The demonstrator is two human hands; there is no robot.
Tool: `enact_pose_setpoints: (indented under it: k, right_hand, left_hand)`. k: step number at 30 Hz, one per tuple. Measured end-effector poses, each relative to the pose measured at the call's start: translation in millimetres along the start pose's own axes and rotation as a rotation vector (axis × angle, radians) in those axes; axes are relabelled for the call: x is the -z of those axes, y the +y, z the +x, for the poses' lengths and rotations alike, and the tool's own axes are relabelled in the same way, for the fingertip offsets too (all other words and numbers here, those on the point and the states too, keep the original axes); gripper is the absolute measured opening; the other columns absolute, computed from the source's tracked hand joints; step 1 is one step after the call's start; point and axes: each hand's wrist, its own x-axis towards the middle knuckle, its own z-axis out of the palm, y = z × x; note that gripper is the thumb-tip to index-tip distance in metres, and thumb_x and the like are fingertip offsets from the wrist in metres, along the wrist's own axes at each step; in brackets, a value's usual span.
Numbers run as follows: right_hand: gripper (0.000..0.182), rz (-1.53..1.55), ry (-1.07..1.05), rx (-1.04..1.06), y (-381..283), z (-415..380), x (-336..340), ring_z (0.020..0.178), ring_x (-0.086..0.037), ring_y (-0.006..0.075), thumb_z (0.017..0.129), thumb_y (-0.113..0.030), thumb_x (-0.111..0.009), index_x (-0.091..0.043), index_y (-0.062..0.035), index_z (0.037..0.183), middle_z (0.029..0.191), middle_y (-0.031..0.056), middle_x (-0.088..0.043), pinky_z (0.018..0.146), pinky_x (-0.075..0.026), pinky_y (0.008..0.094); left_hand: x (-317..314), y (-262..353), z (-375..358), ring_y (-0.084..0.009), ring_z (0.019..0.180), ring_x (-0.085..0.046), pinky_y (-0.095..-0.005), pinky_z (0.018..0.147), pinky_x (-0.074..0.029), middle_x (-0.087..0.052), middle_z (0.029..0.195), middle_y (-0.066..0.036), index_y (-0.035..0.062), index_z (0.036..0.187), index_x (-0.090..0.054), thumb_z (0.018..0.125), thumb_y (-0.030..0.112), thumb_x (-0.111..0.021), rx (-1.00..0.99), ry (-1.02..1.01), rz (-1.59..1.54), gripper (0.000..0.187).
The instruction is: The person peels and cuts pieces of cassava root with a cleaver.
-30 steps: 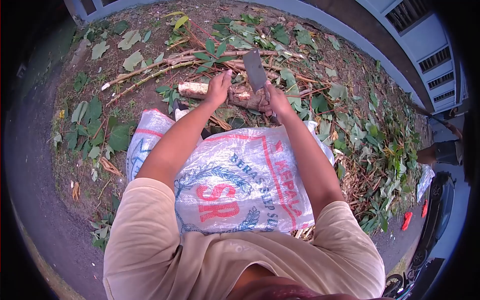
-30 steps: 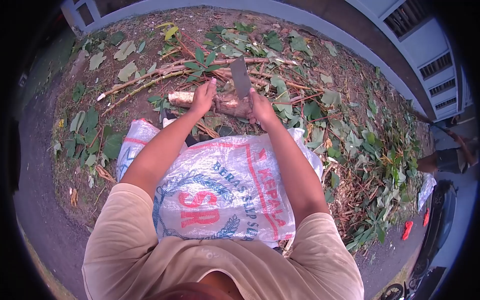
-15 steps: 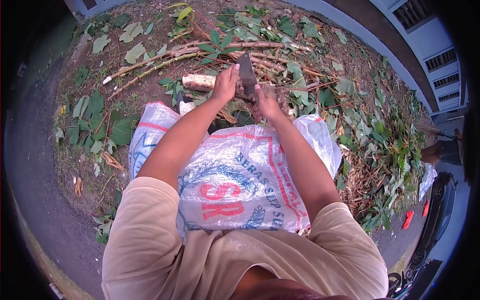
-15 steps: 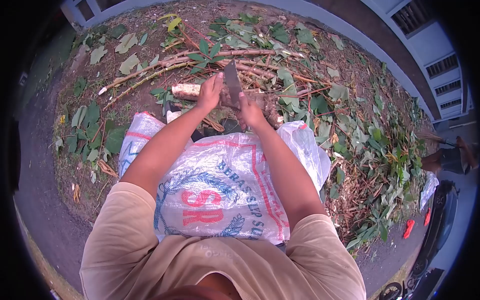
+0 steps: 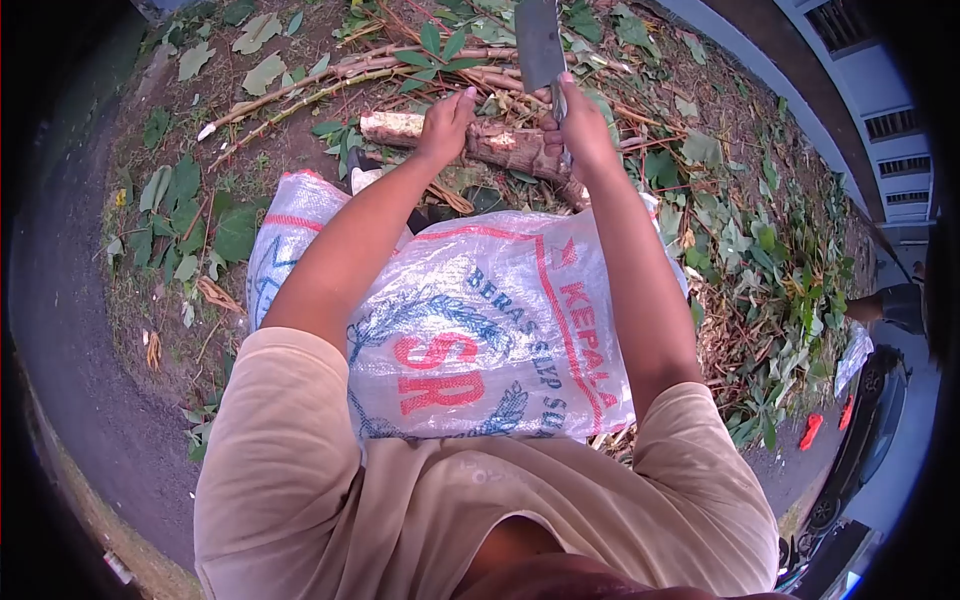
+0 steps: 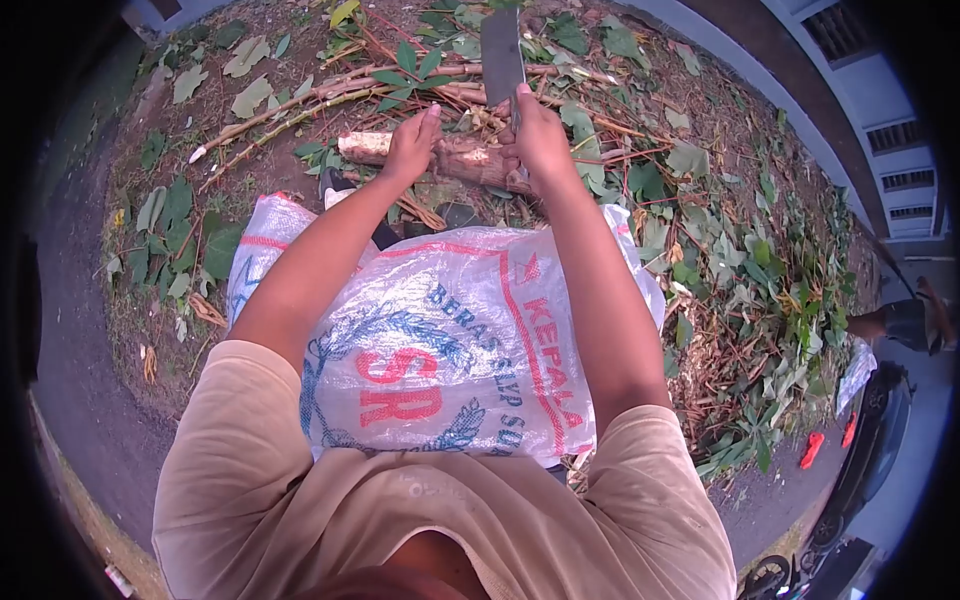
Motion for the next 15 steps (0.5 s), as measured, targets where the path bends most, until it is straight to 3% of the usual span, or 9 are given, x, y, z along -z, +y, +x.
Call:
enact_pose_setpoints:
  k: [2, 3, 5, 7, 9, 10, 12, 14, 15]
  right_hand:
    - [0.047, 0.024, 0.016, 0.305, -33, -1, -1, 0.053, -0.038, 0.009, 0.111, -0.052, -0.041, -0.05, -0.0058, 0.106, 0.071, 0.0025, -0.046, 0.047, -0.032, 0.028]
    - [0.047, 0.026, 0.023, 0.293, -36, 0, -2, 0.053, -0.038, 0.009, 0.111, -0.052, -0.041, -0.05, -0.0058, 0.106, 0.071, 0.0025, -0.046, 0.047, -0.032, 0.028]
    - [0.049, -0.04, 0.152, 0.735, -33, 1, -12, 0.053, -0.038, 0.0089, 0.112, -0.053, -0.039, -0.049, -0.0052, 0.106, 0.07, 0.0019, -0.046, 0.047, -0.033, 0.0271]
    - [0.053, -0.272, 0.318, 0.591, 51, 12, -24, 0.063, -0.061, 0.0257, 0.113, -0.046, -0.036, -0.056, -0.0003, 0.097, 0.071, 0.0141, -0.06, 0.061, -0.049, 0.0401]
    - [0.065, -0.726, 0.132, 0.114, 155, 36, -10, 0.109, -0.062, 0.0543, 0.112, -0.048, -0.035, -0.067, 0.0078, 0.121, 0.105, 0.0375, -0.068, 0.097, -0.048, 0.0553]
    - [0.071, -0.69, 0.085, 0.157, 156, 44, -9, 0.107, -0.067, 0.051, 0.111, -0.052, -0.035, -0.064, 0.0096, 0.128, 0.107, 0.0381, -0.068, 0.1, -0.049, 0.0524]
    - [0.069, -0.614, 0.009, -0.008, 122, 37, -13, 0.078, -0.071, 0.0421, 0.11, -0.055, -0.038, -0.067, 0.0067, 0.118, 0.085, 0.0301, -0.069, 0.078, -0.055, 0.0517]
    - [0.058, -0.1, -0.078, -0.27, 112, 31, -2, 0.048, -0.051, 0.0184, 0.108, -0.06, -0.046, -0.059, -0.0037, 0.102, 0.064, 0.007, -0.054, 0.043, -0.042, 0.0352]
    - [0.052, -0.007, -0.116, -0.338, 106, 32, 0, 0.047, -0.039, 0.0116, 0.107, -0.059, -0.048, -0.054, -0.008, 0.103, 0.066, 0.0022, -0.047, 0.041, -0.034, 0.028]
  left_hand:
    - [-3, -14, 5, -0.0309, 0.069, -0.059, -0.0416, 0.072, -0.05, -0.059, 0.073, -0.018, -0.0049, 0.098, -0.06, 0.113, 0.041, -0.047, 0.009, 0.006, -0.009, 0.05]
    - [-5, -10, 2, -0.0309, 0.069, -0.059, -0.0416, 0.072, -0.05, -0.059, 0.073, -0.018, -0.0049, 0.098, -0.06, 0.113, 0.041, -0.047, 0.02, -0.003, -0.01, 0.05]
    - [-5, 4, -2, -0.0308, 0.069, -0.06, -0.0424, 0.071, -0.05, -0.06, 0.073, -0.018, -0.0043, 0.096, -0.06, 0.113, 0.041, -0.046, -0.008, 0.023, 0.011, 0.05]
    - [-2, -2, -6, -0.0312, 0.07, -0.062, -0.0422, 0.072, -0.051, -0.061, 0.073, -0.018, -0.0039, 0.097, -0.061, 0.113, 0.04, -0.047, -0.006, 0.005, 0.078, 0.049]
    - [-3, 12, -9, -0.0325, 0.071, -0.065, -0.0417, 0.074, -0.053, -0.063, 0.073, -0.017, -0.0027, 0.1, -0.063, 0.112, 0.039, -0.047, -0.021, -0.056, 0.099, 0.046]
    - [-9, 26, -16, -0.0328, 0.071, -0.065, -0.0409, 0.074, -0.053, -0.064, 0.075, -0.018, -0.0026, 0.099, -0.062, 0.112, 0.039, -0.048, -0.013, 0.026, 0.07, 0.046]
    - [-3, 2, -3, -0.0279, 0.071, -0.066, -0.0401, 0.073, -0.053, -0.065, 0.075, -0.016, -0.0033, 0.098, -0.062, 0.112, 0.039, -0.049, -0.025, 0.016, 0.111, 0.047]
    - [-12, -12, -10, -0.0252, 0.071, -0.066, -0.0391, 0.073, -0.053, -0.065, 0.075, -0.015, -0.0038, 0.099, -0.062, 0.112, 0.039, -0.049, 0.007, -0.014, 0.014, 0.047]
    - [-12, -10, 2, -0.0226, 0.071, -0.066, -0.0382, 0.073, -0.053, -0.064, 0.074, -0.014, -0.0043, 0.1, -0.062, 0.112, 0.039, -0.05, 0.005, 0.0, -0.085, 0.047]
